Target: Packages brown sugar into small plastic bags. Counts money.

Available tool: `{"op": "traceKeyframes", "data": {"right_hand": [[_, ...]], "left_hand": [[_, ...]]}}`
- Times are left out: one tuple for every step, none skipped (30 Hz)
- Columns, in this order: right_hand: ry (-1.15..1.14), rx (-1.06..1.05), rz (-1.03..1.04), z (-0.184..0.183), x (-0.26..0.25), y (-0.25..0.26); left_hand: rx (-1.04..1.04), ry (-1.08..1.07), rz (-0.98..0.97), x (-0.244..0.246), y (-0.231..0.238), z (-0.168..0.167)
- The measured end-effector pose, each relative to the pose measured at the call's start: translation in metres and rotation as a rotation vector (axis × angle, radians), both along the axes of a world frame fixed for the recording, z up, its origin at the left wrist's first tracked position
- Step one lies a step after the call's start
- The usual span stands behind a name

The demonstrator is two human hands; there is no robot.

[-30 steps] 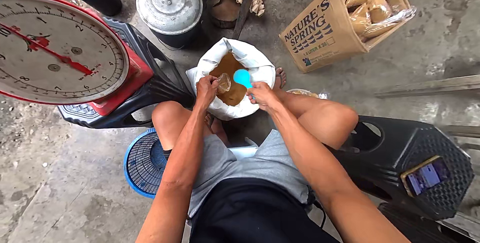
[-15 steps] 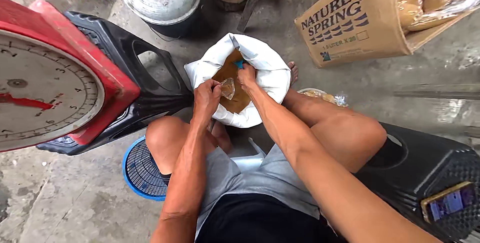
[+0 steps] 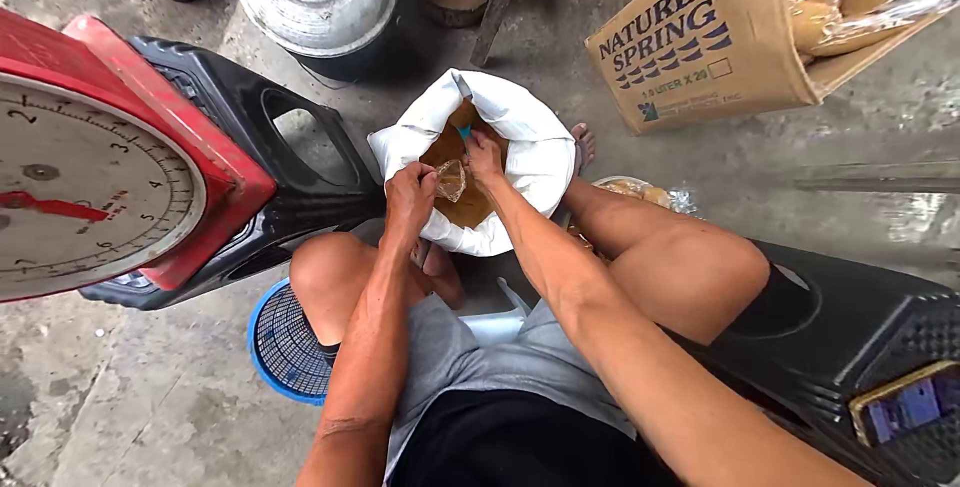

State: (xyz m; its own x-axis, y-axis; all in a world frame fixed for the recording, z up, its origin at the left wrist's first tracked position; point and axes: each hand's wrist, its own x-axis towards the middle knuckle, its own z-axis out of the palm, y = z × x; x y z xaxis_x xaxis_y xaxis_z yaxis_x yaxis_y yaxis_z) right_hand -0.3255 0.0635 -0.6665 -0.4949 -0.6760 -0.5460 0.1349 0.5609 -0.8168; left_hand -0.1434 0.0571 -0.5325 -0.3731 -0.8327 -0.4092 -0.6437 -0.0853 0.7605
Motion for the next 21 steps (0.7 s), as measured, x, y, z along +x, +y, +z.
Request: {"op": "traceKeyframes", "data": {"right_hand": [[-0.012,-0.015,0.005,0.01,0.001,0.005],[-0.022,-0.03,0.01,0.02,0.003,0.01],[-0.024,-0.029,0.021,0.03,0.005,0.017],[-0.022,-0.025,0.037,0.04,0.006,0.025],[-0.014,-0.023,0.053,0.051,0.006,0.033],[-0.005,-0.024,0.065,0.06,0.006,0.042],[0.003,-0.027,0.073,0.068,0.007,0.052],[0.009,-0.034,0.08,0.077,0.007,0.062],[0.014,-0.044,0.084,0.086,0.006,0.073],[0.016,-0.051,0.084,0.095,0.006,0.083],[0.013,-0.057,0.084,0.105,0.005,0.093],[0.008,-0.062,0.084,0.115,0.003,0.103],[0.004,-0.069,0.091,0.125,0.001,0.112],[0.006,-0.068,0.101,0.135,-0.002,0.121],[0.009,-0.065,0.116,0.145,-0.004,0.13],[0.009,-0.061,0.125,0.155,-0.006,0.138],[0.007,-0.051,0.129,0.166,-0.006,0.145],[0.006,-0.038,0.13,0.177,-0.005,0.153],[0.005,-0.017,0.137,0.187,-0.003,0.16],[0.001,-0.001,0.15,0.195,-0.002,0.167],[-0.001,0.012,0.17,0.199,-0.002,0.172]], "left_hand": [[0.012,-0.028,-0.005,-0.003,-0.006,-0.005],[0.025,-0.046,-0.012,-0.005,-0.009,-0.008],[0.034,-0.05,-0.02,-0.006,-0.01,-0.009],[0.033,-0.047,-0.022,-0.005,-0.01,-0.01],[0.023,-0.041,-0.022,-0.005,-0.009,-0.011],[0.009,-0.03,-0.023,-0.003,-0.007,-0.012],[-0.002,-0.015,-0.023,-0.001,-0.005,-0.013],[-0.011,0.001,-0.023,0.001,-0.004,-0.015],[-0.015,0.023,-0.02,0.002,-0.003,-0.016],[-0.012,0.047,-0.017,0.003,-0.001,-0.018],[-0.01,0.074,-0.013,0.003,0.0,-0.02],[-0.008,0.105,-0.008,0.003,0.0,-0.022],[-0.005,0.134,-0.001,0.002,0.0,-0.024],[0.009,0.16,0.005,0.0,0.0,-0.025],[0.03,0.185,0.012,-0.001,0.0,-0.025],[0.048,0.211,0.017,-0.003,0.0,-0.024],[0.059,0.233,0.016,-0.004,0.0,-0.023],[0.063,0.249,0.008,-0.005,0.0,-0.022],[0.066,0.26,-0.003,-0.007,0.001,-0.022],[0.07,0.265,-0.014,-0.008,0.002,-0.022],[0.073,0.26,-0.022,-0.01,0.003,-0.023]]}}
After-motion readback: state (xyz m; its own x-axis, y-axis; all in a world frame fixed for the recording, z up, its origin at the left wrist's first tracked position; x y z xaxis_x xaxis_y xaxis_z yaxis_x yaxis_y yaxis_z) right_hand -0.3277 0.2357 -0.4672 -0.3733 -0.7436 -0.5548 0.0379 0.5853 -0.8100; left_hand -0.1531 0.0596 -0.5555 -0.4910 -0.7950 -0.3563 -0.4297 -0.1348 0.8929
